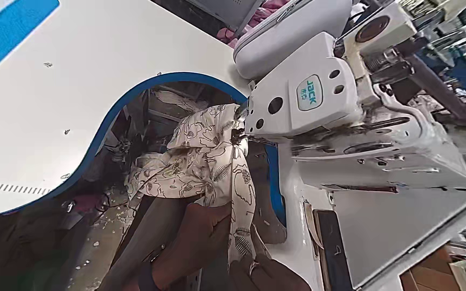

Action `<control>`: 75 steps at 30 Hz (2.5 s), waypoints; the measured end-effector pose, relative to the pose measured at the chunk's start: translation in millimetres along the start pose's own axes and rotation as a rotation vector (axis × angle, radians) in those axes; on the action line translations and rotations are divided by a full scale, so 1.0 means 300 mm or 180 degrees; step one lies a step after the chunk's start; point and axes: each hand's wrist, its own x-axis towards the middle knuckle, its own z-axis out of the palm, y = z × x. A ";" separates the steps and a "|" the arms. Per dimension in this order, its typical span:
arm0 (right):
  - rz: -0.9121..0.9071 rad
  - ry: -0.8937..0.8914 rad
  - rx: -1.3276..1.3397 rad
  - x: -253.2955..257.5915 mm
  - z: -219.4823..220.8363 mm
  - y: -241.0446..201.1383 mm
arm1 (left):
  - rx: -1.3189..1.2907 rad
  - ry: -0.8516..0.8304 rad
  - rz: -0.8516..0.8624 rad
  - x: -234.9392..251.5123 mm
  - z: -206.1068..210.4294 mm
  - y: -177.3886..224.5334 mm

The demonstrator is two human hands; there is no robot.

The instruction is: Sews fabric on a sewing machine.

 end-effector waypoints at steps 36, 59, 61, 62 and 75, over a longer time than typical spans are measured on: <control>0.0681 0.0266 0.0221 0.049 0.078 0.135 | 0.2461 0.1063 0.0193 0.193 0.026 -0.053; 0.0856 0.0860 0.0426 0.072 0.083 0.050 | 0.0842 0.0089 0.0171 -0.008 0.007 0.010; 0.1000 0.0934 0.0476 0.086 0.092 0.050 | 0.0812 0.0163 0.0185 0.031 0.016 -0.008; 0.1046 0.0982 0.0503 0.091 0.098 0.051 | 0.0782 0.0217 0.0179 0.050 0.022 -0.018; 0.0499 0.2382 0.0099 0.154 0.247 0.103 | 0.0384 0.0242 0.0080 0.065 0.020 -0.005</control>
